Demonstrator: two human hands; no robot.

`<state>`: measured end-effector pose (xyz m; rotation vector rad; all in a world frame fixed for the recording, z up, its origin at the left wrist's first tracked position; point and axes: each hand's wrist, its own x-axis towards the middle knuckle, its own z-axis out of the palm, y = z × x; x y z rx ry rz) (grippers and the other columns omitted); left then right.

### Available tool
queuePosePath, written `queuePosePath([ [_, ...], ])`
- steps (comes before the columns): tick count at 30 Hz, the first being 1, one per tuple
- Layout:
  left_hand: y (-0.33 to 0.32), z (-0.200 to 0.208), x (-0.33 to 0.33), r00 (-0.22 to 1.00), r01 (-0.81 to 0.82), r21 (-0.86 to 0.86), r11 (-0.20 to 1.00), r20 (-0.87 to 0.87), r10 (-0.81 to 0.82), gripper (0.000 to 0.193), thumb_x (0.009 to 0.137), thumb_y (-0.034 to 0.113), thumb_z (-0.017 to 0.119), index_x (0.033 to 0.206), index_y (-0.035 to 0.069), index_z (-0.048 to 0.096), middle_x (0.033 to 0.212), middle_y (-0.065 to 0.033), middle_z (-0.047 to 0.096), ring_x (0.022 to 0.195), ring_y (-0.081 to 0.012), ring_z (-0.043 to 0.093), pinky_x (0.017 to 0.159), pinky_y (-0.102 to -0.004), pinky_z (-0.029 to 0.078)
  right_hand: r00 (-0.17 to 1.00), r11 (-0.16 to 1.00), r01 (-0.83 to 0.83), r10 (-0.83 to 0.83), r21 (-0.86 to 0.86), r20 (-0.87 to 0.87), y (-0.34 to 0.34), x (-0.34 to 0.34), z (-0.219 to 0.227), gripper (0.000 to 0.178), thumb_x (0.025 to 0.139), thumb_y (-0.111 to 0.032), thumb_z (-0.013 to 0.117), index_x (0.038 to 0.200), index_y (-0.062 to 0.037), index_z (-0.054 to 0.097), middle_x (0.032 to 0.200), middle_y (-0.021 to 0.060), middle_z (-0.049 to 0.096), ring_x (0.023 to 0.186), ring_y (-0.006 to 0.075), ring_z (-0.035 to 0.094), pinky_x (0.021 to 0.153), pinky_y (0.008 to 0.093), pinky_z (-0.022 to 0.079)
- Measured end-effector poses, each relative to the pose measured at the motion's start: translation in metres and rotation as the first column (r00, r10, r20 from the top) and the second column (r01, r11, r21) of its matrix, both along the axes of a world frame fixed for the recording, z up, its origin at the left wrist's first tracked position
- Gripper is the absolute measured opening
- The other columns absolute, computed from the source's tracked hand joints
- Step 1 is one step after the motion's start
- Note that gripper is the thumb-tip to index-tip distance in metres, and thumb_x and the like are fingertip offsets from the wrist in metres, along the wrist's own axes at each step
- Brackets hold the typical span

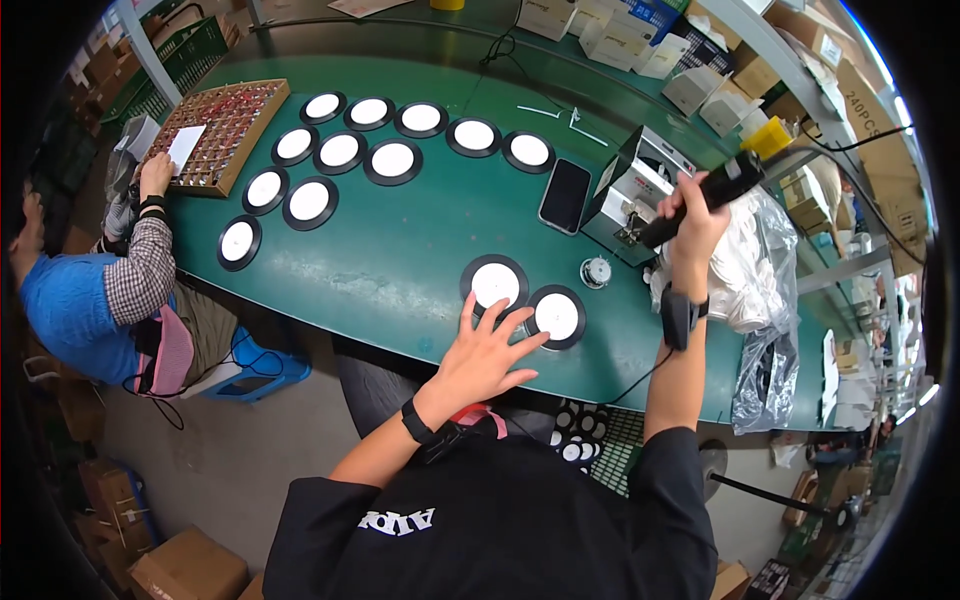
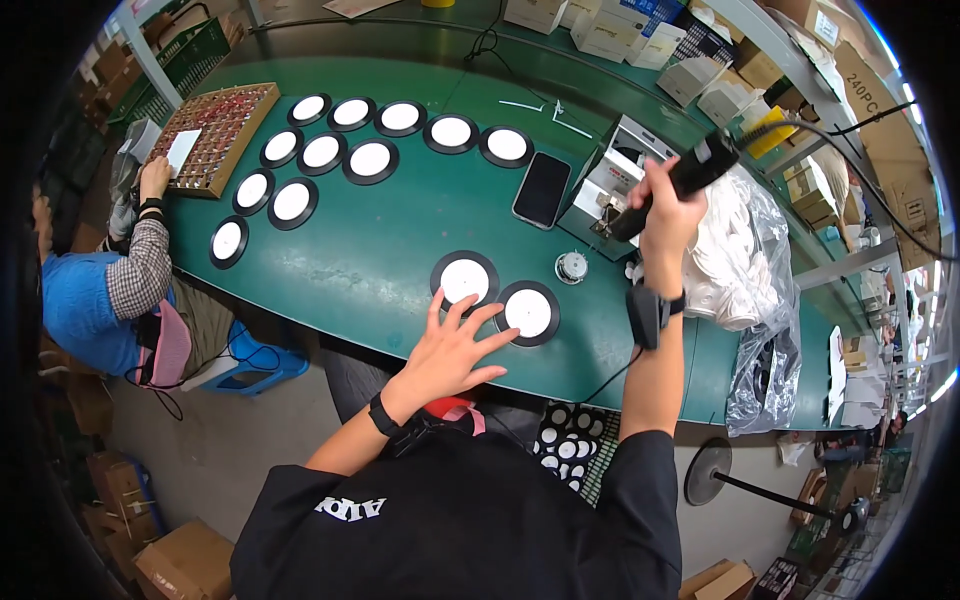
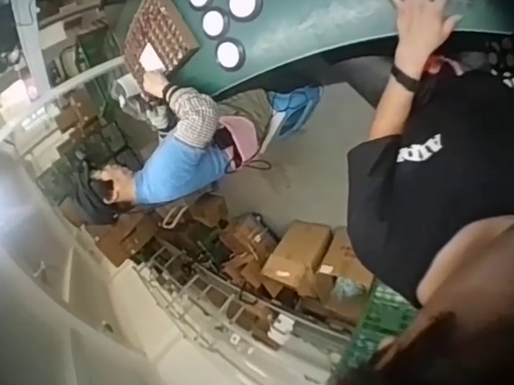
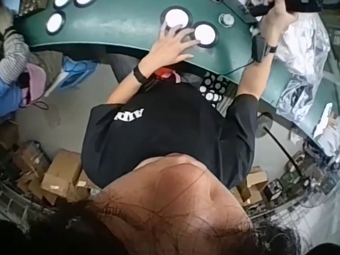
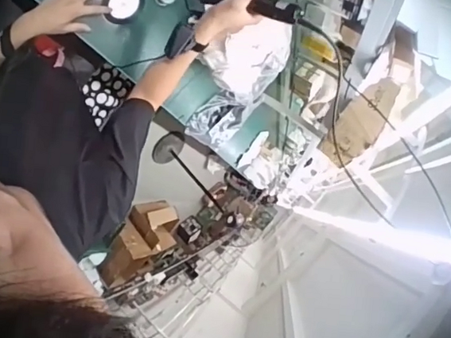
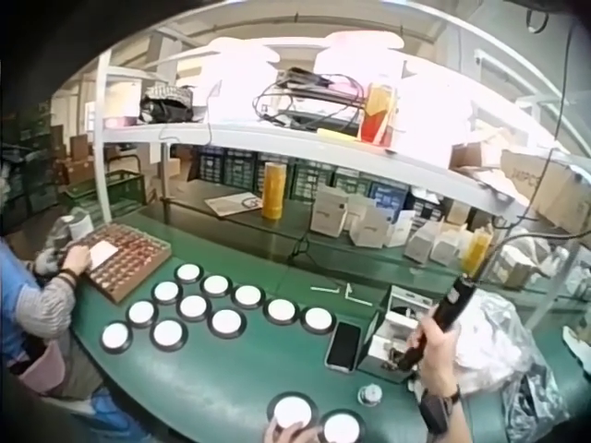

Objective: The person uses a power screwdriver to drive screws into the center of several circular components on a table. They repeat this process for multiple components before setting the tool down and repositioning the objects.

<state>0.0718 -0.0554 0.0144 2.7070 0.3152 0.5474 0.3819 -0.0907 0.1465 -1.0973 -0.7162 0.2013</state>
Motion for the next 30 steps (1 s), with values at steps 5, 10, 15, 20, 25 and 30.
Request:
queuePosePath([
  [5,0.001,0.001,0.0,1.0,-0.005,0.003,1.0,0.001,0.005,0.055,0.085,0.05,0.071,0.134,0.027,0.063,0.143,-0.0062,0.049,0.137,-0.0347,0.04,0.116,-0.0678,0.019,0.998,0.998,0.004,-0.007,0.062,0.057,-0.015,-0.031,0.006,0.013,0.091,-0.001,0.066,0.097,-0.0033,0.055,0.068,0.0058,0.052,0.053,0.016,0.05,0.056,0.0341,0.046],
  [10,0.002,0.003,0.0,1.0,0.0,-0.002,1.0,-0.009,0.0,0.054,0.086,0.05,0.07,0.135,0.027,0.063,0.143,-0.0061,0.049,0.137,-0.0349,0.04,0.116,-0.0678,0.019,0.983,0.984,0.116,-0.133,0.132,0.124,-0.009,-0.027,0.003,0.013,0.091,-0.001,0.067,0.096,-0.0031,0.055,0.068,0.0054,0.052,0.053,0.0159,0.05,0.056,0.0342,0.046],
  [15,-0.001,0.001,0.003,1.0,0.007,-0.011,1.0,-0.004,-0.007,0.056,0.084,0.048,0.073,0.136,0.03,0.061,0.143,-0.0052,0.047,0.137,-0.0348,0.038,0.116,-0.0677,0.019,0.954,0.97,0.191,-0.219,0.147,0.206,0.007,-0.002,-0.005,0.013,0.091,-0.001,0.067,0.097,-0.003,0.055,0.068,0.0052,0.052,0.054,0.0161,0.05,0.056,0.034,0.046],
  [20,0.0,0.001,0.001,1.0,0.004,-0.006,1.0,-0.006,-0.004,0.057,0.084,0.047,0.074,0.136,0.03,0.061,0.144,-0.0052,0.047,0.138,-0.0347,0.038,0.117,-0.0673,0.019,0.997,0.997,0.061,-0.063,0.044,0.043,0.003,-0.002,0.007,0.014,0.092,-0.002,0.066,0.1,-0.0024,0.055,0.067,0.0043,0.05,0.052,0.0157,0.048,0.055,0.0329,0.045],
  [25,0.0,0.001,0.002,1.0,-0.001,-0.027,1.0,-0.001,0.001,0.056,0.084,0.046,0.073,0.135,0.027,0.062,0.144,-0.0065,0.048,0.139,-0.035,0.038,0.116,-0.0684,0.018,0.995,0.986,-0.099,0.099,0.132,0.003,-0.03,-0.051,0.02,0.023,0.093,-0.005,0.064,0.112,-0.0013,0.052,0.066,0.0034,0.047,0.049,0.0152,0.046,0.053,0.0322,0.044],
  [30,-0.001,0.002,0.001,1.0,-0.003,-0.05,0.999,-0.013,0.003,0.055,0.085,0.044,0.073,0.135,0.024,0.062,0.145,-0.0078,0.048,0.14,-0.0358,0.037,0.115,-0.071,0.016,0.988,0.988,-0.132,0.125,0.077,0.092,-0.055,-0.099,-0.005,0.034,0.092,-0.005,0.062,0.122,-0.001,0.047,0.066,0.0039,0.047,0.05,0.0153,0.047,0.053,0.0325,0.045],
])
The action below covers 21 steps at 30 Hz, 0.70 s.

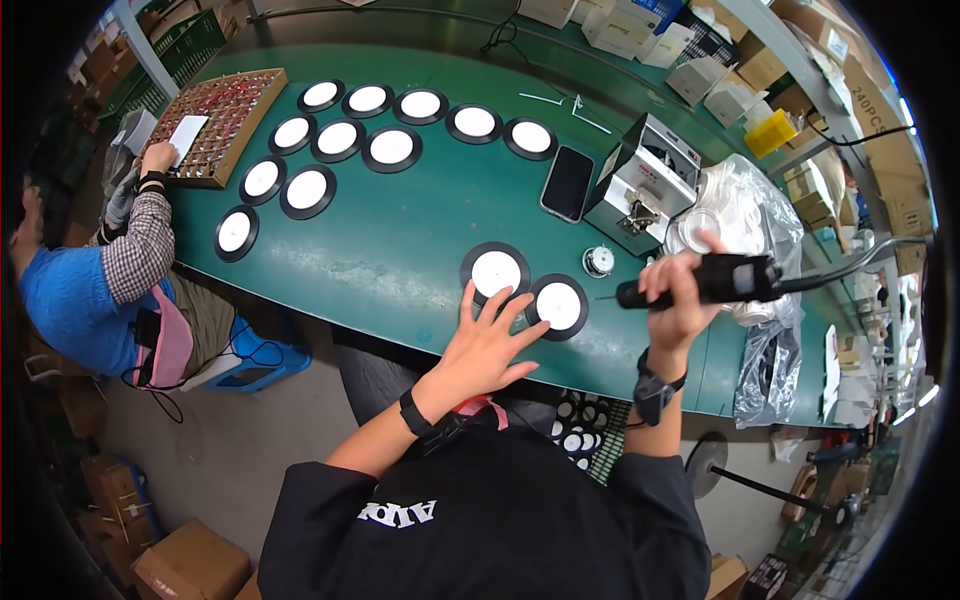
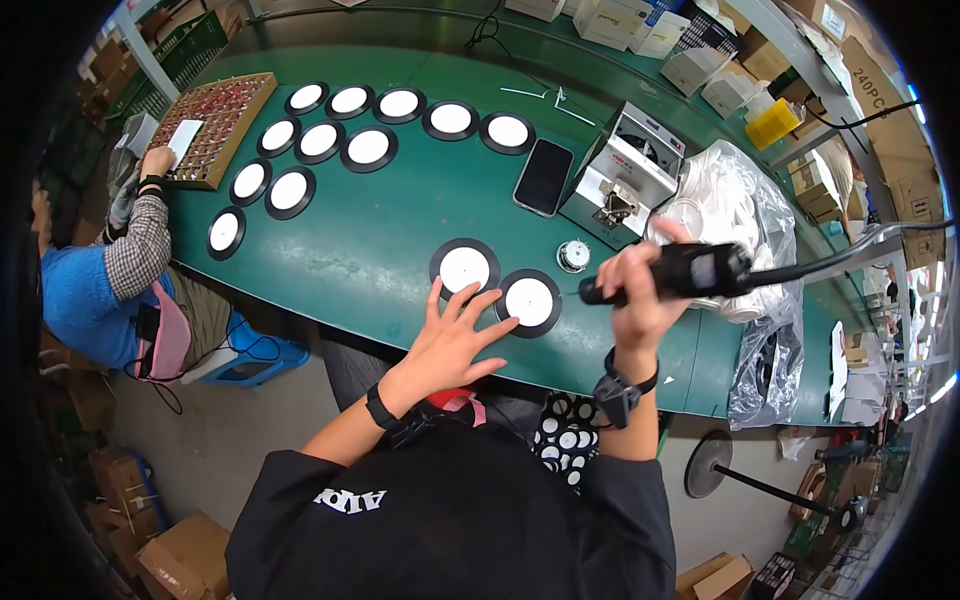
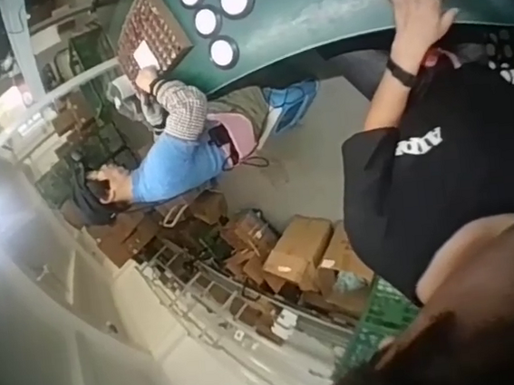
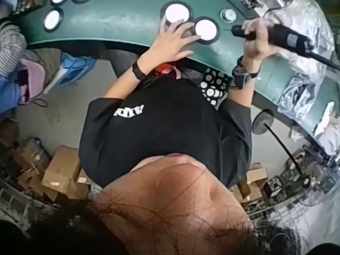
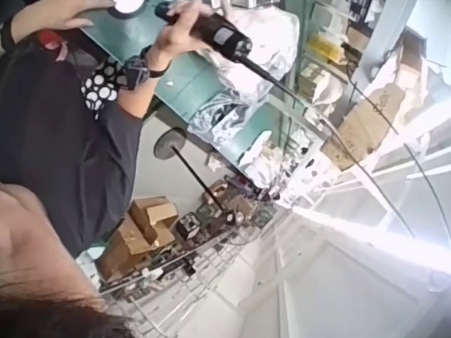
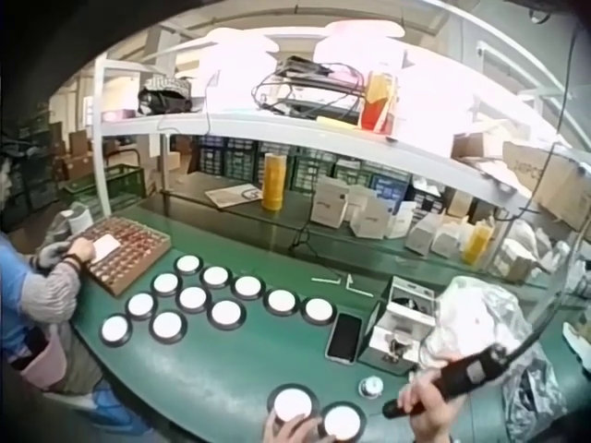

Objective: The person uses a power screwdriver to drive screws into the center of several circular components on a table. They repeat this process for multiple components before setting the tool down and repositioning the objects.

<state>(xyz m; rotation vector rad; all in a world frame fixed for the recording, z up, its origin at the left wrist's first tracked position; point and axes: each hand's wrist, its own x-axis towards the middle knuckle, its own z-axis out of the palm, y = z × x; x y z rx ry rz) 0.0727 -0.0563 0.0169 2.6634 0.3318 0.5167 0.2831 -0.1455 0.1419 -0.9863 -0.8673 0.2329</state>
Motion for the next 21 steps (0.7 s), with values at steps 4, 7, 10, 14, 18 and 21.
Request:
queuePosePath([
  [4,-0.004,0.003,0.006,0.998,0.059,-0.056,0.997,0.016,-0.058,0.055,0.084,0.043,0.074,0.134,0.023,0.062,0.147,-0.0082,0.047,0.142,-0.0355,0.036,0.115,-0.0724,0.015,0.998,0.996,0.007,-0.002,-0.087,0.056,-0.015,-0.012,-0.035,0.037,0.09,-0.005,0.061,0.123,-0.0013,0.044,0.067,0.005,0.047,0.05,0.0155,0.047,0.053,0.0329,0.046],
  [7,-0.007,-0.001,0.015,0.995,0.103,-0.048,0.994,0.022,-0.102,0.053,0.084,0.044,0.074,0.132,0.023,0.064,0.148,-0.0056,0.047,0.142,-0.0328,0.037,0.115,-0.0722,0.014,0.998,0.995,-0.003,0.009,-0.102,0.058,-0.02,-0.02,-0.043,0.035,0.09,-0.004,0.06,0.121,-0.0015,0.044,0.067,0.0054,0.048,0.049,0.0156,0.047,0.052,0.0332,0.047],
  [10,-0.009,-0.007,0.019,0.99,0.142,-0.031,0.989,0.021,-0.141,0.053,0.084,0.045,0.073,0.131,0.023,0.065,0.149,-0.0035,0.047,0.142,-0.0302,0.038,0.115,-0.072,0.014,0.997,0.993,-0.058,0.063,-0.103,0.053,-0.02,-0.027,-0.047,0.032,0.09,-0.002,0.06,0.117,-0.0027,0.043,0.068,0.0056,0.048,0.049,0.0159,0.048,0.052,0.0335,0.047],
  [14,-0.011,-0.009,0.02,0.982,0.189,-0.007,0.982,0.021,-0.189,0.053,0.086,0.049,0.07,0.13,0.021,0.066,0.147,-0.0017,0.05,0.142,-0.0275,0.04,0.116,-0.0717,0.014,0.998,0.987,-0.05,0.056,-0.155,0.034,-0.019,-0.026,-0.057,0.03,0.09,-0.001,0.059,0.115,-0.0036,0.043,0.069,0.0059,0.049,0.05,0.0158,0.048,0.053,0.0338,0.047],
  [18,-0.01,-0.01,0.02,0.981,0.194,-0.005,0.981,0.028,-0.193,0.055,0.087,0.053,0.067,0.13,0.018,0.066,0.145,-0.0013,0.052,0.142,-0.0266,0.041,0.116,-0.0714,0.013,0.999,0.989,-0.048,0.05,-0.138,0.01,-0.017,-0.025,-0.058,0.029,0.089,0.001,0.059,0.113,-0.0038,0.043,0.069,0.0061,0.048,0.051,0.0158,0.048,0.054,0.0341,0.047],
  [21,-0.009,-0.01,0.02,0.981,0.194,-0.014,0.981,0.022,-0.193,0.057,0.087,0.055,0.066,0.131,0.018,0.066,0.145,-0.001,0.052,0.142,-0.0267,0.04,0.117,-0.071,0.013,0.998,0.993,-0.07,0.07,-0.096,-0.006,-0.02,-0.027,-0.061,0.031,0.089,0.005,0.061,0.112,-0.0039,0.043,0.072,0.0074,0.053,0.054,0.0156,0.052,0.055,0.0322,0.048],
])
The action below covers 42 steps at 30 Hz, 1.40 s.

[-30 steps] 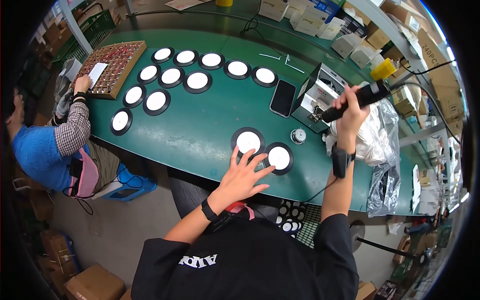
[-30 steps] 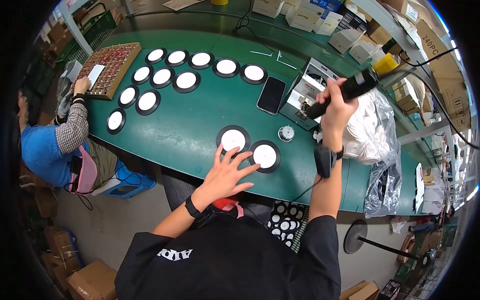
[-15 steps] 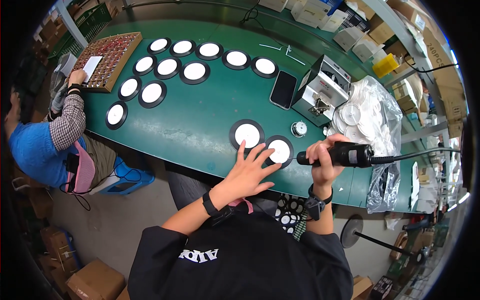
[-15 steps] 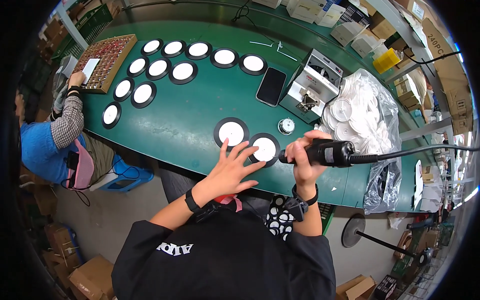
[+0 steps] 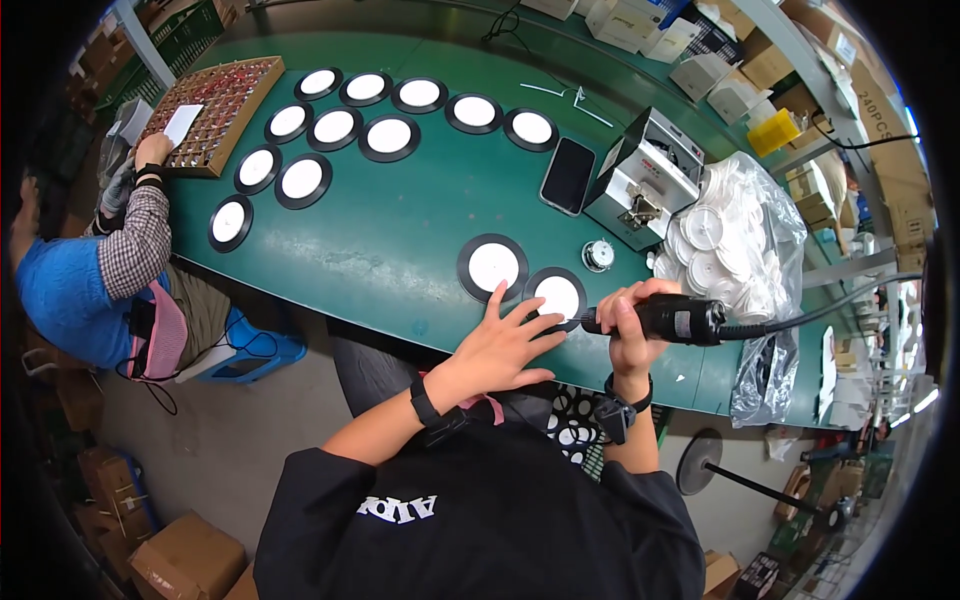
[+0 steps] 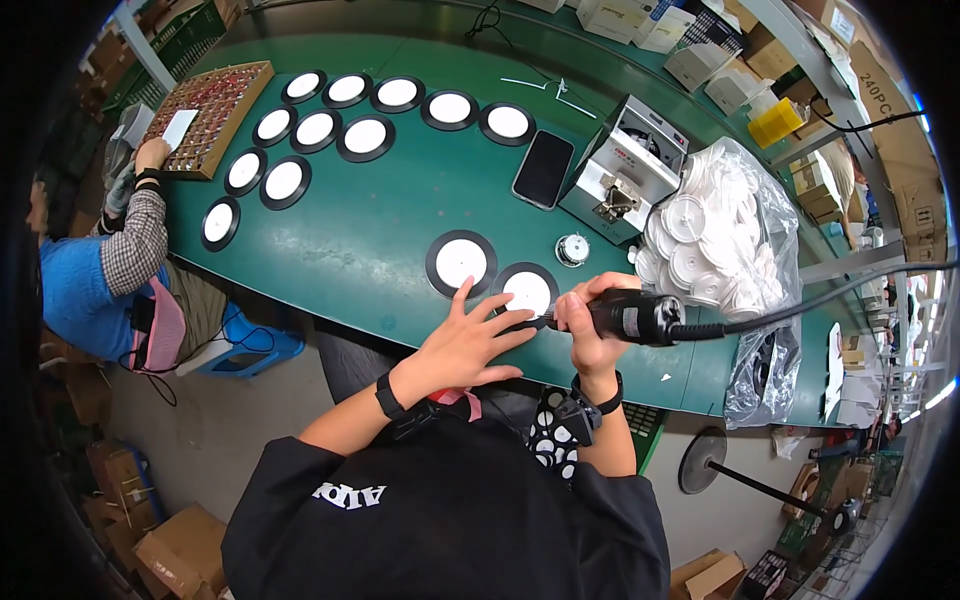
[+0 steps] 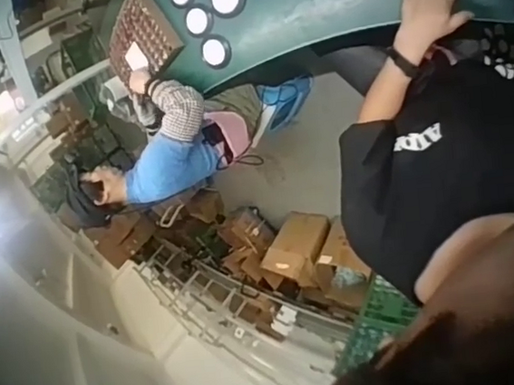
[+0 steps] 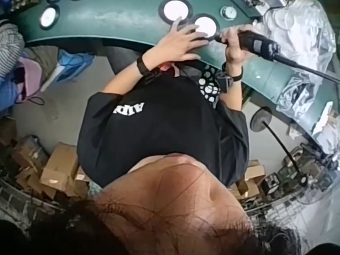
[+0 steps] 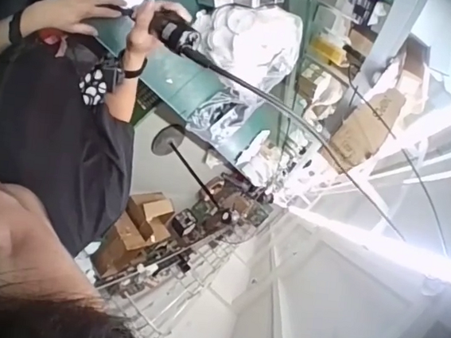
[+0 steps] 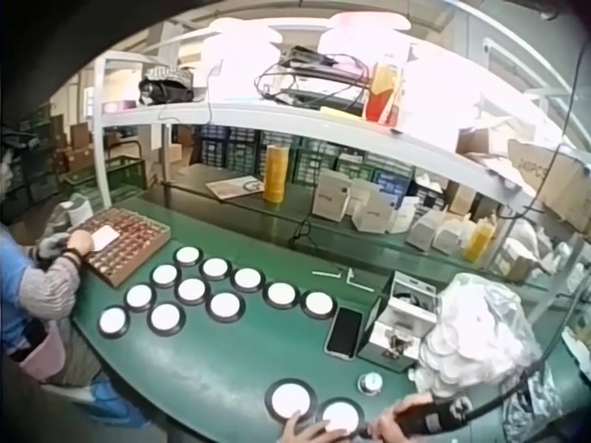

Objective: The person uses a power screwdriver to drive screws into the center of several circular components on a table. They repeat this process for multiple components before setting the tool down and repositioning the objects.

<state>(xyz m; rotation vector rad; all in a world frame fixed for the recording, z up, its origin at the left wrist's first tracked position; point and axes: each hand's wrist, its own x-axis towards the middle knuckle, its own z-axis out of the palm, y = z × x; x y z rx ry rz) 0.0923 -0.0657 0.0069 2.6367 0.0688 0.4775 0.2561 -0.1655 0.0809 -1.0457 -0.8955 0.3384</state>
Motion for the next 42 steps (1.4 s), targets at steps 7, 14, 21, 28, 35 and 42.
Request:
queuePosePath([
  [7,0.0,0.002,0.0,1.0,-0.01,0.007,1.0,-0.014,0.01,0.057,0.086,0.056,0.067,0.131,0.021,0.066,0.148,-0.0006,0.05,0.142,-0.025,0.041,0.117,-0.0696,0.014,1.0,1.0,0.001,-0.001,-0.01,0.003,-0.002,0.001,0.002,0.033,0.089,0.006,0.062,0.114,-0.0035,0.044,0.074,0.0081,0.056,0.056,0.0159,0.054,0.057,0.032,0.049],
  [14,0.001,0.003,-0.001,1.0,-0.013,0.01,1.0,-0.013,0.014,0.057,0.087,0.057,0.066,0.131,0.022,0.065,0.15,-0.0014,0.049,0.142,-0.0246,0.04,0.118,-0.068,0.013,0.996,0.996,0.08,-0.079,-0.034,0.028,0.001,-0.002,0.012,0.032,0.089,0.0,0.06,0.117,-0.0028,0.044,0.066,0.0062,0.049,0.051,0.0154,0.047,0.055,0.0334,0.047],
  [21,0.001,0.002,-0.002,1.0,-0.014,0.007,1.0,-0.013,0.014,0.057,0.087,0.058,0.066,0.132,0.022,0.065,0.149,-0.0015,0.049,0.143,-0.0244,0.04,0.118,-0.0677,0.013,1.0,1.0,0.008,-0.008,-0.011,-0.009,0.001,-0.004,0.008,0.03,0.089,0.005,0.063,0.111,-0.0035,0.044,0.073,0.0073,0.055,0.055,0.0161,0.054,0.056,0.0328,0.049],
  [28,0.002,0.003,0.0,1.0,-0.008,0.02,1.0,-0.01,0.008,0.059,0.087,0.058,0.064,0.131,0.019,0.065,0.147,-0.0025,0.05,0.142,-0.0254,0.04,0.118,-0.0676,0.014,0.993,0.988,0.114,-0.115,-0.103,-0.009,0.013,-0.009,0.008,0.022,0.09,0.003,0.059,0.104,-0.0042,0.042,0.069,0.0055,0.047,0.051,0.0147,0.047,0.053,0.0322,0.047],
  [35,0.002,0.004,-0.002,1.0,-0.016,0.048,0.999,-0.004,0.016,0.056,0.086,0.056,0.067,0.13,0.021,0.066,0.146,-0.0005,0.052,0.142,-0.0243,0.041,0.118,-0.0684,0.015,0.991,0.988,0.128,-0.132,-0.091,-0.036,0.017,0.009,0.016,0.027,0.091,0.001,0.061,0.113,-0.0009,0.046,0.068,0.0053,0.05,0.05,0.0147,0.048,0.053,0.0322,0.047],
  [42,0.002,-0.001,-0.004,0.998,0.011,-0.006,1.0,0.064,-0.011,0.044,0.083,0.045,0.075,0.117,0.018,0.068,0.135,0.0013,0.056,0.137,-0.0232,0.045,0.118,-0.0657,0.019,0.942,0.948,0.293,-0.309,0.128,0.13,0.066,0.096,0.076,0.032,0.092,-0.002,0.065,0.12,0.0021,0.052,0.067,0.0051,0.054,0.052,0.0157,0.051,0.055,0.0324,0.047],
])
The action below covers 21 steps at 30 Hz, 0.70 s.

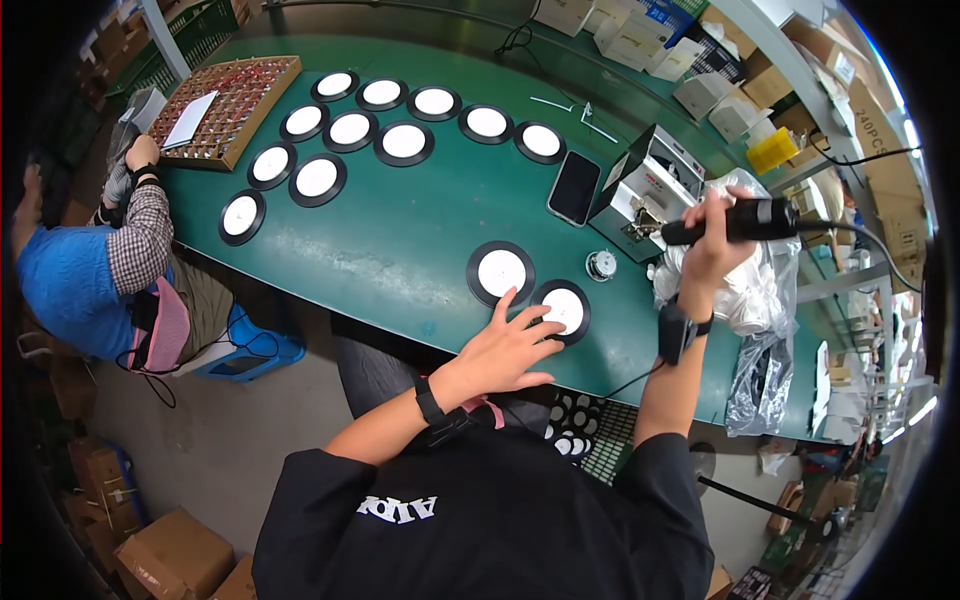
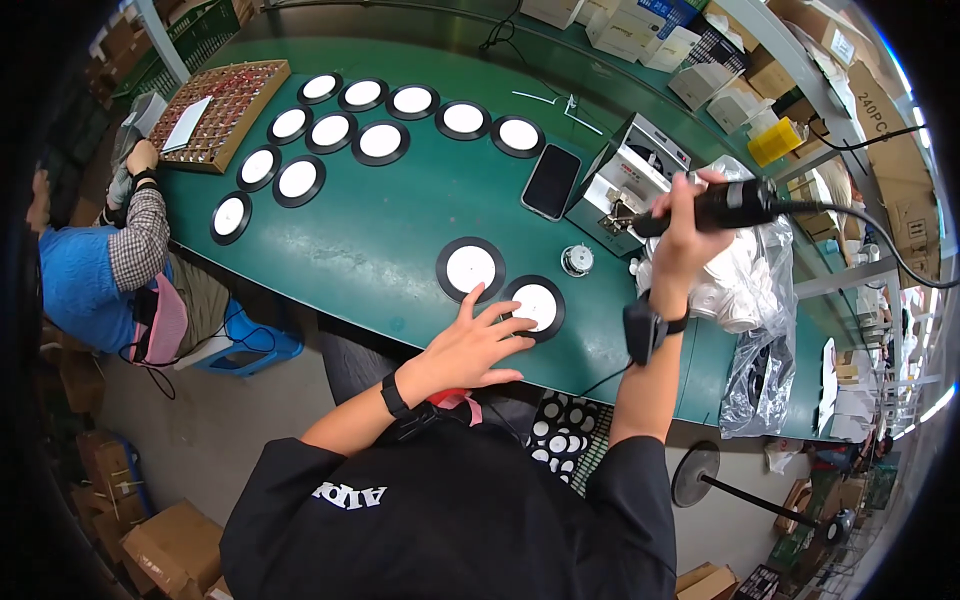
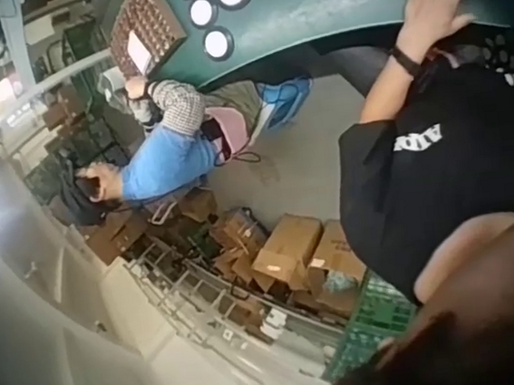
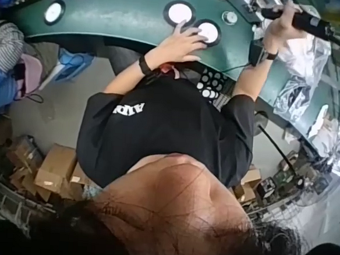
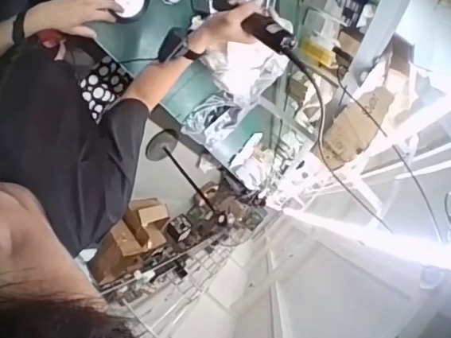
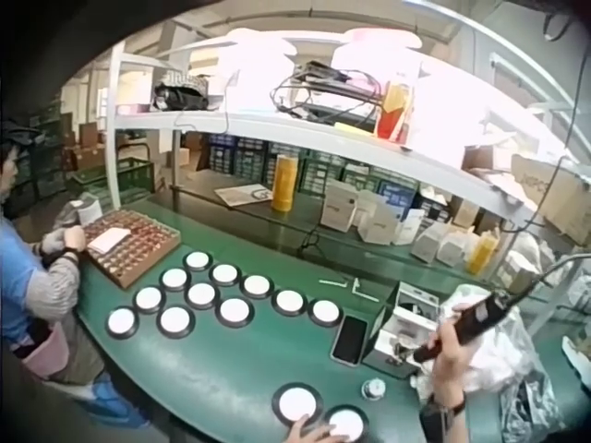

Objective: The person uses a power screwdriver to drive screws into the center of several circular components on a table. They repeat this process for multiple components before setting the tool down and repositioning the objects.

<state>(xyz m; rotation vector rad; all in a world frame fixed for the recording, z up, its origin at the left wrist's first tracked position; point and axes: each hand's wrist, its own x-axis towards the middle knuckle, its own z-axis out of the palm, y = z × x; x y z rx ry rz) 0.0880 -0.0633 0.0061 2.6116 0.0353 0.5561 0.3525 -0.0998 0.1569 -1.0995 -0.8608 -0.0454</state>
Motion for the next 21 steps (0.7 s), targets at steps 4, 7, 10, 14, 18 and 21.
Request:
queuePosePath([
  [4,0.003,-0.009,0.0,0.999,0.006,-0.055,0.998,0.04,-0.004,0.038,0.08,0.036,0.079,0.109,0.016,0.068,0.129,0.0024,0.058,0.133,-0.0226,0.047,0.118,-0.064,0.021,0.997,0.997,0.065,-0.066,0.043,0.032,0.021,0.035,-0.002,0.022,0.092,-0.001,0.065,0.111,-0.0009,0.055,0.067,0.0047,0.053,0.052,0.0157,0.051,0.055,0.033,0.046],
  [7,0.002,-0.013,0.001,0.998,-0.002,-0.097,0.995,0.062,0.008,0.035,0.079,0.032,0.08,0.106,0.015,0.068,0.127,0.0014,0.058,0.131,-0.0233,0.048,0.117,-0.0635,0.022,0.997,0.999,0.006,-0.008,-0.032,-0.074,0.022,0.044,-0.007,0.016,0.092,-0.001,0.065,0.104,-0.0032,0.056,0.067,0.0041,0.051,0.052,0.0154,0.05,0.055,0.0334,0.045],
  [10,0.006,-0.012,0.0,0.996,-0.035,-0.131,0.991,0.076,0.045,0.032,0.079,0.029,0.08,0.104,0.014,0.067,0.127,-0.0015,0.057,0.131,-0.0253,0.048,0.117,-0.0634,0.022,0.984,0.993,-0.116,0.11,-0.032,-0.142,0.004,0.005,-0.011,0.018,0.092,0.0,0.064,0.106,-0.0038,0.055,0.067,0.0038,0.049,0.052,0.0152,0.049,0.055,0.0333,0.045],
  [14,-0.001,0.003,-0.002,0.99,-0.126,-0.186,0.975,0.033,0.134,0.029,0.082,0.029,0.078,0.107,0.017,0.07,0.136,-0.0061,0.053,0.135,-0.0293,0.044,0.117,-0.0642,0.02,0.967,0.976,-0.219,0.216,-0.003,-0.132,-0.025,-0.057,-0.017,0.026,0.091,0.001,0.061,0.114,-0.004,0.051,0.067,0.0037,0.048,0.051,0.0147,0.047,0.054,0.033,0.045],
  [18,-0.002,0.005,0.002,0.982,-0.178,-0.099,0.979,0.039,0.182,0.029,0.085,0.029,0.074,0.112,0.018,0.07,0.143,-0.011,0.049,0.139,-0.033,0.04,0.117,-0.0656,0.019,0.97,0.97,-0.222,0.21,-0.096,-0.12,-0.049,-0.085,-0.049,0.03,0.091,0.001,0.059,0.118,-0.0035,0.046,0.066,0.0047,0.048,0.05,0.0146,0.046,0.054,0.0326,0.046],
  [21,-0.003,0.005,0.003,0.984,-0.178,-0.079,0.981,-0.011,0.178,0.03,0.087,0.03,0.071,0.116,0.02,0.071,0.146,-0.0101,0.047,0.14,-0.0327,0.039,0.116,-0.0668,0.018,0.98,0.969,-0.187,0.173,-0.162,-0.1,-0.059,-0.092,-0.062,0.029,0.09,0.001,0.058,0.116,-0.0025,0.045,0.066,0.0053,0.048,0.048,0.0146,0.046,0.053,0.0323,0.046],
])
